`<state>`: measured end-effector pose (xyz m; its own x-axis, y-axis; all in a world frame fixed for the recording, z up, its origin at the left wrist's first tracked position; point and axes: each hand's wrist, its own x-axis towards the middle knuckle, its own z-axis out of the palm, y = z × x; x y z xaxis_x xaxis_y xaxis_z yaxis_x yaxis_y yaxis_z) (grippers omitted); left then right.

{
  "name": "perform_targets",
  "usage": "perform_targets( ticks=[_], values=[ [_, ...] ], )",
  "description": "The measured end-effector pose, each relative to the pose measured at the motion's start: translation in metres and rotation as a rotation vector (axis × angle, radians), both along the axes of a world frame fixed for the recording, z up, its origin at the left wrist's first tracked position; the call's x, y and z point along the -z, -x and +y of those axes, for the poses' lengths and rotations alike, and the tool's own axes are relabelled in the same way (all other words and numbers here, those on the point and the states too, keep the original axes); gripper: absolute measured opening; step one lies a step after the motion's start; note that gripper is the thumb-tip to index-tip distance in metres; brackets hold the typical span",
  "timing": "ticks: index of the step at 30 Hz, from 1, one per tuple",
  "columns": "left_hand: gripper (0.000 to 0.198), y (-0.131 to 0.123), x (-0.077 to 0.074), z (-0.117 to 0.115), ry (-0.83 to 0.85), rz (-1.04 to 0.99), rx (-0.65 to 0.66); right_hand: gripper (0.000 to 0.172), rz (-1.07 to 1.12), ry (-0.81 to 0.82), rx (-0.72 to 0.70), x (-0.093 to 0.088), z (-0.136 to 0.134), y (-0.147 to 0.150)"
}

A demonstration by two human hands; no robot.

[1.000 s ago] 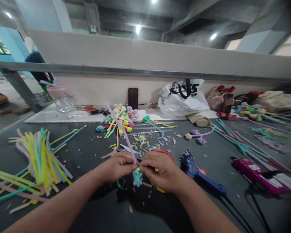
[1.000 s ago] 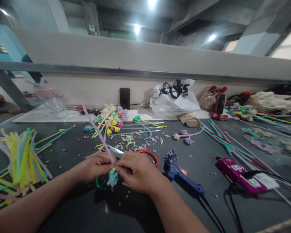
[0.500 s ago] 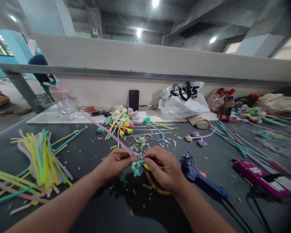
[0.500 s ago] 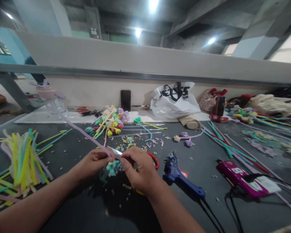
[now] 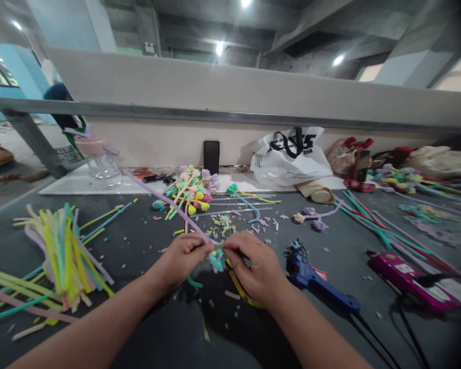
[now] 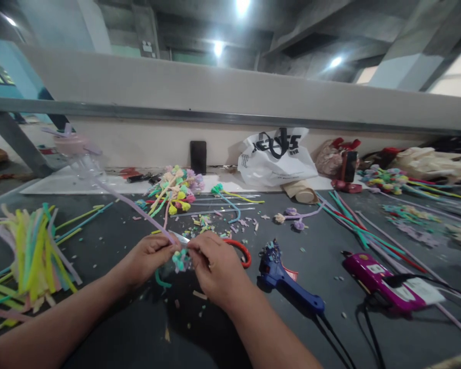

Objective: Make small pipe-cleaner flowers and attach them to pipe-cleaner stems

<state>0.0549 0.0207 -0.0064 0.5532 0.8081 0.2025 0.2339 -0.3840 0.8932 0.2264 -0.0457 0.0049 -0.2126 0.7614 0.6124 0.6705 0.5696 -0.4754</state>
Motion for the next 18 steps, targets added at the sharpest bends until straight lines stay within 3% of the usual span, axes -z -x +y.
perform_targets(
  ticks=[3, 7, 11, 18],
  values=[
    [0.025, -0.002, 0.002, 0.001, -0.103, 0.022, -0.116, 0.010, 0.042, -0.012, 0.112, -0.002, -0.001, 0.002],
    [0.025, -0.002, 0.005, 0.002, -0.167, 0.013, -0.188, 0.007, 0.003, 0.023, 0.080, 0.002, -0.002, 0.006],
    [0.027, -0.003, 0.005, 0.001, -0.095, 0.039, -0.215, 0.016, -0.055, 0.022, 0.038, 0.008, -0.001, 0.007],
    [0.028, -0.008, 0.007, -0.003, 0.001, 0.053, -0.265, 0.017, -0.213, -0.068, 0.101, 0.008, 0.000, 0.009]
  ],
)
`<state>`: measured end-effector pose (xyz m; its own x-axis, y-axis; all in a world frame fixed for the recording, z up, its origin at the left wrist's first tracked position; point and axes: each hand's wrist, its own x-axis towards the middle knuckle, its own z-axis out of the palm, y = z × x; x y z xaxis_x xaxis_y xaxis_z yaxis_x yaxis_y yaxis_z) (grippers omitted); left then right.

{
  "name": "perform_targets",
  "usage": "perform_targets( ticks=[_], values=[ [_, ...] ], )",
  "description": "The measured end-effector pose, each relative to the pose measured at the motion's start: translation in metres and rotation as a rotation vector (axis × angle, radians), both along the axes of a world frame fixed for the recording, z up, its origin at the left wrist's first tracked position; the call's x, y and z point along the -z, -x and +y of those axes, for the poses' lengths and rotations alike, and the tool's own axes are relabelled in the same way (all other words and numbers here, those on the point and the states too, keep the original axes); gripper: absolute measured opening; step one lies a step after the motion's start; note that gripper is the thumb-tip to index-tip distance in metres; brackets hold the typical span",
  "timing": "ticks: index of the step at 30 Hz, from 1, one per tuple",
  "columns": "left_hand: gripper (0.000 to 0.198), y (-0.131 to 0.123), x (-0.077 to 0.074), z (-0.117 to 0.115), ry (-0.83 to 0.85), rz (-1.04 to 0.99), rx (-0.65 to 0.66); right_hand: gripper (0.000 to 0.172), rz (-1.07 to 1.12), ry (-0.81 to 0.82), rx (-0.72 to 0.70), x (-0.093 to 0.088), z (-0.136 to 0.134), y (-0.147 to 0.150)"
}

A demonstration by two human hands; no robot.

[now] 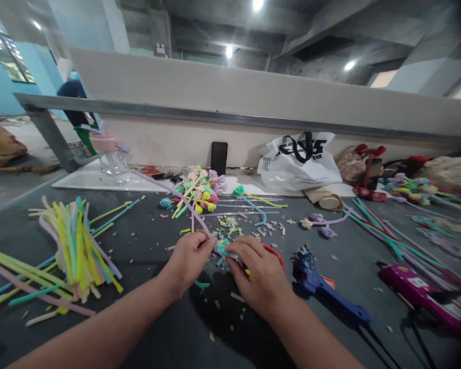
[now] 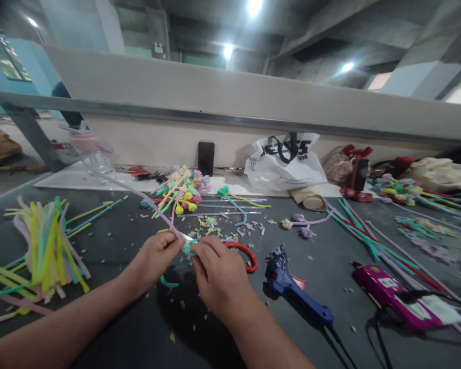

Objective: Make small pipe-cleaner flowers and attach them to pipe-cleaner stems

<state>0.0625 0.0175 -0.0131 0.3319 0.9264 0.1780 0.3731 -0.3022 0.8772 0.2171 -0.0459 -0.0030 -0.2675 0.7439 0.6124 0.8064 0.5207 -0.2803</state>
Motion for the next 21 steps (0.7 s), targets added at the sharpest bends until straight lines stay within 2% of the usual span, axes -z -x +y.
perform_targets(
  ticks=[6, 10, 15, 18, 21],
  values=[
    [0.027, -0.002, 0.002, -0.002, -0.036, 0.047, -0.057, 0.014, -0.062, 0.021, 0.035, 0.001, -0.001, 0.002],
    [0.024, -0.003, 0.001, -0.005, -0.111, 0.057, -0.040, 0.014, -0.022, 0.001, 0.045, 0.004, 0.001, 0.002],
    [0.025, -0.002, 0.002, -0.008, -0.311, 0.115, -0.019, 0.008, 0.169, 0.042, 0.130, 0.008, 0.003, 0.008],
    [0.026, 0.000, 0.007, -0.008, -0.441, 0.198, -0.024, 0.011, 0.292, 0.077, 0.194, 0.010, 0.004, 0.012],
    [0.026, 0.000, 0.012, -0.009, -0.484, 0.261, -0.057, 0.014, 0.347, 0.099, 0.189, 0.011, 0.003, 0.017]
  ],
)
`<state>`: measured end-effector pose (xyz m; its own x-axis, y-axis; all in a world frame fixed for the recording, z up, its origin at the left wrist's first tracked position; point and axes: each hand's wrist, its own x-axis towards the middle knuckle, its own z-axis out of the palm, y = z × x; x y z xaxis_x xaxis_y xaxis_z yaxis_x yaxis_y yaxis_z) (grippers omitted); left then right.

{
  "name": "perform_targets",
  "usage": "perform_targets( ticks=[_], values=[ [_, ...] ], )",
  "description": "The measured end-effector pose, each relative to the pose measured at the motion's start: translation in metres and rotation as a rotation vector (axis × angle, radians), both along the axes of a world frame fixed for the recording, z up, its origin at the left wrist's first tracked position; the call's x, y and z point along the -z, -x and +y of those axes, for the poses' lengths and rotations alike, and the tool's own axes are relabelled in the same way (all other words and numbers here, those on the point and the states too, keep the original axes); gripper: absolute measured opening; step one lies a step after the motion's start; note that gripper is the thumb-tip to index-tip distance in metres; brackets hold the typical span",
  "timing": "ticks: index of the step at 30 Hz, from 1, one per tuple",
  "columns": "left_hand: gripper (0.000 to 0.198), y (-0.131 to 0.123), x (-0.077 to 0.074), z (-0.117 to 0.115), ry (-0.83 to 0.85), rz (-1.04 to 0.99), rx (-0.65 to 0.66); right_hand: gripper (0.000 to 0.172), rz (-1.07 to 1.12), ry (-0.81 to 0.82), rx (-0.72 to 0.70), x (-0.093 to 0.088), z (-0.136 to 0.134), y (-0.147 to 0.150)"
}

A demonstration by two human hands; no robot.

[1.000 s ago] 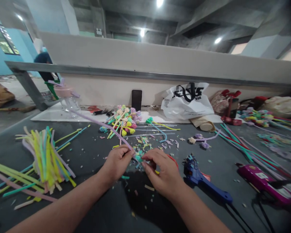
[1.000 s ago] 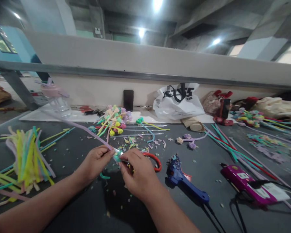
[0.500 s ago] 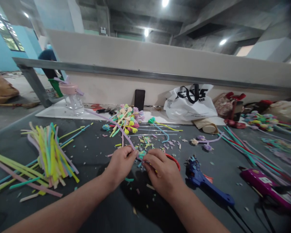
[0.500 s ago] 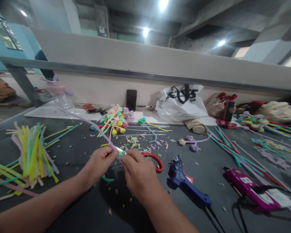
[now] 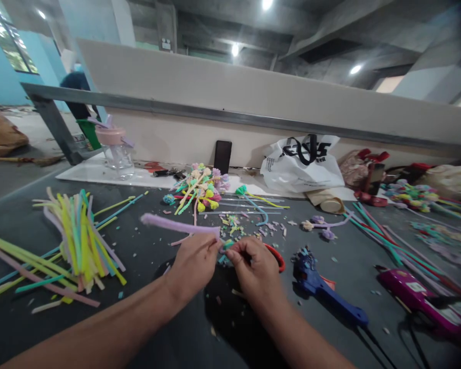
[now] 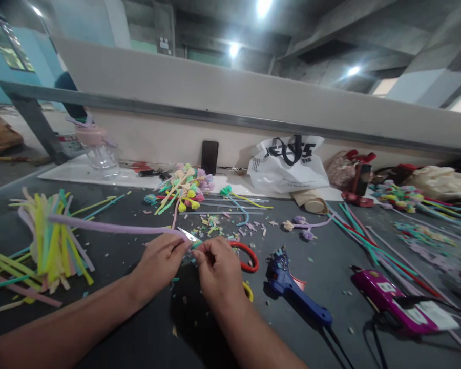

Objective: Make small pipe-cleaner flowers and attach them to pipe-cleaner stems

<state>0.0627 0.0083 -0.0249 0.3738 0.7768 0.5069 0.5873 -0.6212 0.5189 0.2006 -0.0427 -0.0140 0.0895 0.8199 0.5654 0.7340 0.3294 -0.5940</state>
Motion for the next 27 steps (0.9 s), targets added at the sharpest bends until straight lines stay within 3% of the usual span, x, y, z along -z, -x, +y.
perform_targets(
  ticks=[4, 9, 15, 21, 27],
  values=[
    [0.025, -0.003, -0.002, 0.000, 0.085, -0.090, 0.008, 0.015, 0.038, 0.004, -0.042, -0.002, -0.002, 0.005],
    [0.027, -0.003, -0.006, 0.005, 0.404, -0.323, -0.019, 0.001, 0.098, -0.010, 0.001, -0.005, -0.003, 0.002],
    [0.022, -0.005, 0.002, 0.009, 0.811, -0.753, 0.152, 0.007, 0.019, -0.090, -0.033, -0.008, -0.007, -0.001],
    [0.023, -0.008, -0.003, 0.004, 0.859, -0.830, 0.194, 0.011, -0.053, -0.128, -0.092, -0.009, -0.010, 0.001],
    [0.020, -0.008, -0.006, 0.001, 0.774, -0.758, 0.117, 0.007, -0.037, -0.150, -0.068, -0.010, -0.011, 0.002]
  ],
)
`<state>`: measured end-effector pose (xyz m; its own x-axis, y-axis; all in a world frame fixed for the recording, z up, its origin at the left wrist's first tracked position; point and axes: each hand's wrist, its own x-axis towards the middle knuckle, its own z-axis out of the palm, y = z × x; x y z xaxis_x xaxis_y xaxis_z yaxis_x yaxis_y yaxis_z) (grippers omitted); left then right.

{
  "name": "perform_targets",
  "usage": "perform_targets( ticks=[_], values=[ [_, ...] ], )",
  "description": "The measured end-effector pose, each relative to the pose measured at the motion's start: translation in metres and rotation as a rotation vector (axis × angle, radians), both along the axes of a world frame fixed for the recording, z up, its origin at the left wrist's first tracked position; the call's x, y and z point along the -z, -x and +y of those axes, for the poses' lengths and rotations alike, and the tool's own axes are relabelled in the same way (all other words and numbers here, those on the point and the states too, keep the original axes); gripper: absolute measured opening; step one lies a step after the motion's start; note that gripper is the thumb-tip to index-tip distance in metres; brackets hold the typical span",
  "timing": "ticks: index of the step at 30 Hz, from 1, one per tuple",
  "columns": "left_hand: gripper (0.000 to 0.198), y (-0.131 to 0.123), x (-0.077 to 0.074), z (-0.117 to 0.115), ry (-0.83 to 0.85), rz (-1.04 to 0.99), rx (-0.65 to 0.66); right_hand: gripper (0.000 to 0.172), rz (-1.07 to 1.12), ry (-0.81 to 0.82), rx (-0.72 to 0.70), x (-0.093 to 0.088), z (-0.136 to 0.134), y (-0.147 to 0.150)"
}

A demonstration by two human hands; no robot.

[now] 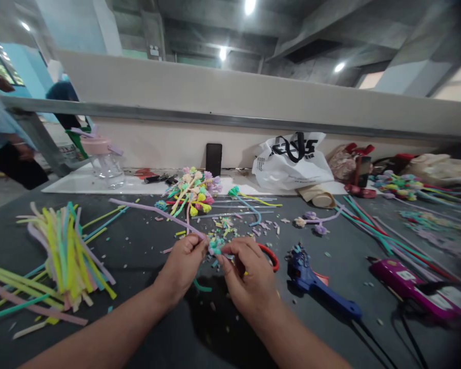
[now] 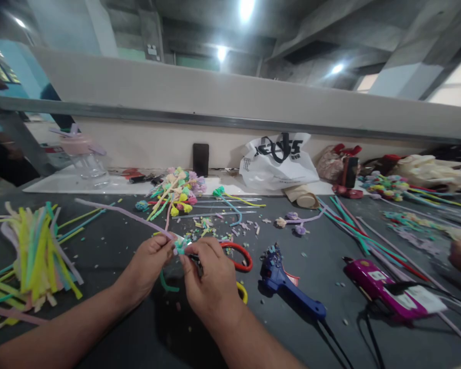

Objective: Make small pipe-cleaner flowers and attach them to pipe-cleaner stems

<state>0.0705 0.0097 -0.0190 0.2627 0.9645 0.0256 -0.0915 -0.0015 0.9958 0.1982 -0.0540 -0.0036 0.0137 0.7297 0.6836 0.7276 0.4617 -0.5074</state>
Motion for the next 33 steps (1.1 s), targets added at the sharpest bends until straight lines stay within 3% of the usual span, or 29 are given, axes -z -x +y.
perform_targets(
  ticks=[6, 15, 18, 22, 28, 31, 33],
  values=[
    [0.021, -0.003, 0.005, -0.004, -0.006, 0.002, -0.114, 0.009, -0.004, -0.009, 0.056, 0.004, 0.000, 0.003],
    [0.026, -0.007, -0.011, -0.016, 0.344, -0.323, 0.048, 0.014, -0.308, -0.172, -0.120, 0.002, -0.005, 0.001],
    [0.028, -0.005, -0.009, -0.013, 0.365, -0.319, 0.122, 0.013, -0.166, -0.119, -0.153, -0.001, -0.001, -0.006],
    [0.026, -0.002, -0.006, -0.006, 0.357, -0.332, 0.138, 0.010, 0.112, -0.061, -0.048, -0.003, 0.005, -0.015],
    [0.026, -0.001, -0.003, -0.001, 0.326, -0.343, 0.167, 0.008, 0.182, 0.058, -0.127, 0.004, 0.012, -0.010],
    [0.021, -0.002, 0.000, 0.001, 0.280, -0.274, 0.126, 0.006, 0.231, 0.137, -0.124, 0.004, 0.013, -0.008],
    [0.017, -0.001, 0.001, 0.004, 0.189, -0.112, 0.045, 0.005, 0.326, 0.239, -0.103, 0.003, 0.014, -0.008]
  ],
)
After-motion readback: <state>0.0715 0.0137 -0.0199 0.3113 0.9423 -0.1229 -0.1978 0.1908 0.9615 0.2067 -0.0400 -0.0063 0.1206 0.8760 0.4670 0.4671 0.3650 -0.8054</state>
